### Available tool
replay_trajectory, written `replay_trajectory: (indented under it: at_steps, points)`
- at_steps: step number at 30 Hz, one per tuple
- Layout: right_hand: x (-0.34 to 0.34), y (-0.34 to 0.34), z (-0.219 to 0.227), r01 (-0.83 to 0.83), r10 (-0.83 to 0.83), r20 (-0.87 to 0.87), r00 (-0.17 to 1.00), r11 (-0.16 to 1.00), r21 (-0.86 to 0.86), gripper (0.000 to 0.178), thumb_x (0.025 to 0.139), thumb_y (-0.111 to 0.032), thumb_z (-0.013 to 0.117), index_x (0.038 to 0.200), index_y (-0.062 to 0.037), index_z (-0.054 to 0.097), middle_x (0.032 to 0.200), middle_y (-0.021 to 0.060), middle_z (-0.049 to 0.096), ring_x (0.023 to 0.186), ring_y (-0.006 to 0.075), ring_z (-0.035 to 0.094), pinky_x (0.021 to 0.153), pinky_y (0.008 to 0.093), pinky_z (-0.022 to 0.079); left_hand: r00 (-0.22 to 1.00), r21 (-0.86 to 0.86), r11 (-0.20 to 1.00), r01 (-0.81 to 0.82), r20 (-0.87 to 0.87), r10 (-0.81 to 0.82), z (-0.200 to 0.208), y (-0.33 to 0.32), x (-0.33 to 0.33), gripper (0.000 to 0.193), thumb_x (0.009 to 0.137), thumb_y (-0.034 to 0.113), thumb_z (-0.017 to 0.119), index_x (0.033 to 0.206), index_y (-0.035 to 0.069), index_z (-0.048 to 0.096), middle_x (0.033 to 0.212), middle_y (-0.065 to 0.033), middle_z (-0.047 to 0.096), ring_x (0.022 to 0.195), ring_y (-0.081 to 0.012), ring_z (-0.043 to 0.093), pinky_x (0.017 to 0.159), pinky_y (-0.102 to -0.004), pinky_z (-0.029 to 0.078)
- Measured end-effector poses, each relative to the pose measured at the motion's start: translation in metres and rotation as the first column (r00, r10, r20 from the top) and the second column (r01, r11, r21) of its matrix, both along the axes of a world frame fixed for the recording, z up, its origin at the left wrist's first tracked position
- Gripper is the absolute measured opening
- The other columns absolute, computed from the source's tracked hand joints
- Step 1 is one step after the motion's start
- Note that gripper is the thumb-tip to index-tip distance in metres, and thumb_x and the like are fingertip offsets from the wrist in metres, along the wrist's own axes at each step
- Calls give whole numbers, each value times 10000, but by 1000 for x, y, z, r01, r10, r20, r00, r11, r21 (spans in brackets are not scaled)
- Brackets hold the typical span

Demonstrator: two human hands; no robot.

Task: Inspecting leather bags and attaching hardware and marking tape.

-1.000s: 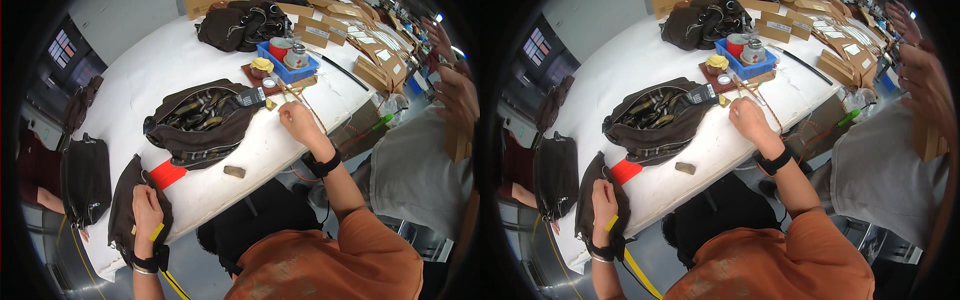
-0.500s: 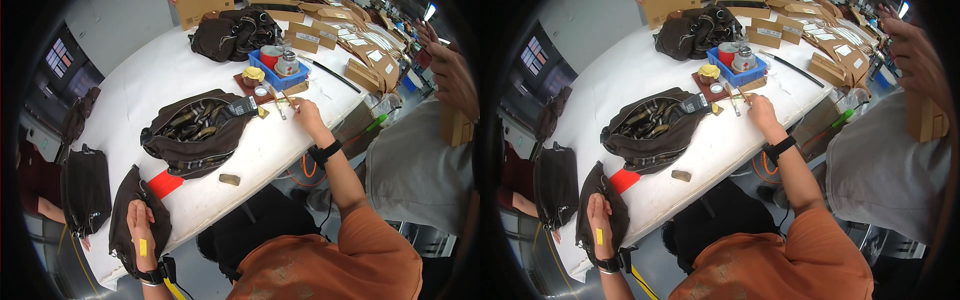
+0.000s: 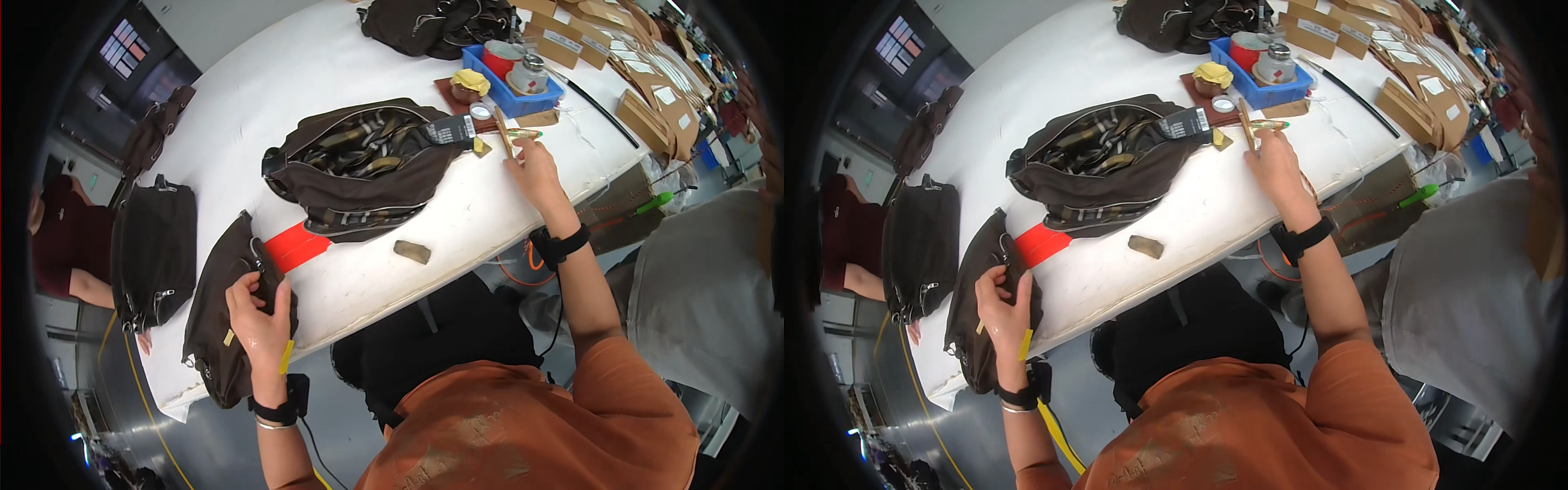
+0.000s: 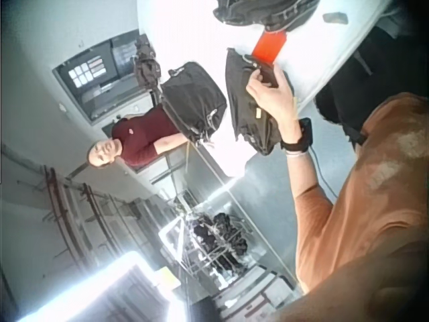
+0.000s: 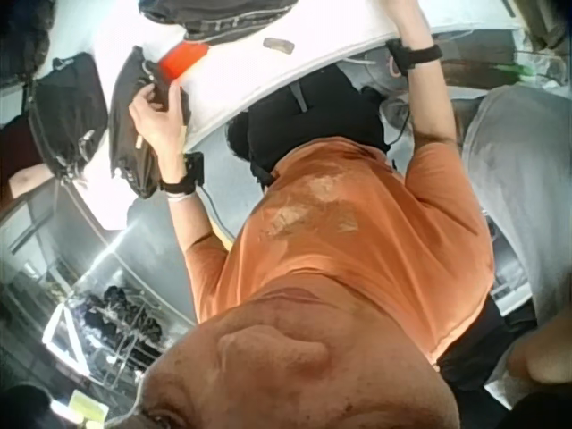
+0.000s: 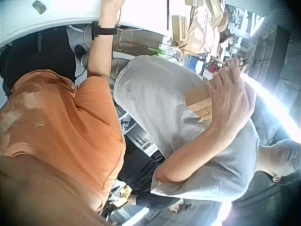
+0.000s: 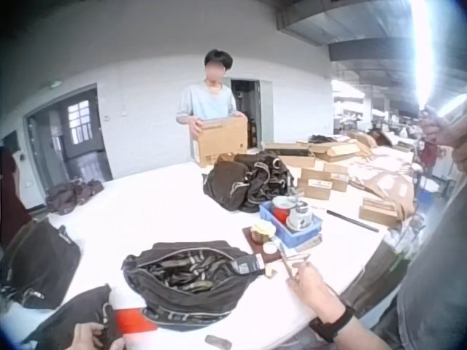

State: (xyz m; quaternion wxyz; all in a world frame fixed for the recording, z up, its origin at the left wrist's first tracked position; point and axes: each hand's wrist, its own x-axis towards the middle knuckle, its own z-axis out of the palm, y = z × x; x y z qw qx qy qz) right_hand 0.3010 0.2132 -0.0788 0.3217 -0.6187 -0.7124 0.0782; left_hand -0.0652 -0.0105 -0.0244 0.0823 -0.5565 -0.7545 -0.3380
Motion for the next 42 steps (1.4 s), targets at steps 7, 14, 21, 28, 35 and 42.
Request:
replay_trajectory:
  at_steps: [7,14,21,28,35,42]
  points:
    - [-55,-48,10,-226,182,-217,959,953,-201,477,791,-258,708,1139,37,568,1022,266,602,935,391,605,823,435,484,994,114,988,-105,-21,108,-14,5,4,355,711,140,753,1000,20,585,847,-99,533,669,-196,512,610,-305,451]
    - [-109,-54,26,-521,134,-601,788,666,-535,734,803,-188,707,1380,40,315,1171,206,562,931,224,633,719,323,552,981,28,988,-150,131,145,-27,-7,2,322,704,54,665,1004,0,561,839,-113,497,685,-242,516,602,-333,438]
    - [-180,-21,31,-684,256,-807,532,692,-231,795,747,-109,700,1394,43,261,1354,199,414,1164,258,487,897,366,482,986,167,977,-130,125,109,-39,-9,-2,374,716,14,640,1082,-12,573,851,-120,531,692,-234,532,613,-325,445]
    - [-186,-86,67,-788,625,-531,572,599,-143,427,844,-102,624,1239,27,526,1154,159,611,1015,239,621,784,310,532,897,244,969,-39,436,-74,-29,-1,41,420,796,-42,644,1200,-14,532,895,-69,629,774,-109,605,689,-228,497]
    - [-199,-133,45,-837,531,-696,483,513,-190,305,870,-44,580,1167,22,563,1044,149,656,942,200,649,809,300,519,876,278,961,5,461,-138,-37,-8,49,503,776,-98,634,1244,-16,472,897,-69,636,760,-87,606,667,-203,490]
    - [-198,-142,49,-856,579,-680,450,496,-144,308,856,-27,580,1162,14,572,1034,132,658,932,183,648,796,285,515,882,294,956,7,448,-144,-36,-11,51,533,750,-103,649,1240,7,471,880,-68,631,751,-87,604,636,-195,470]
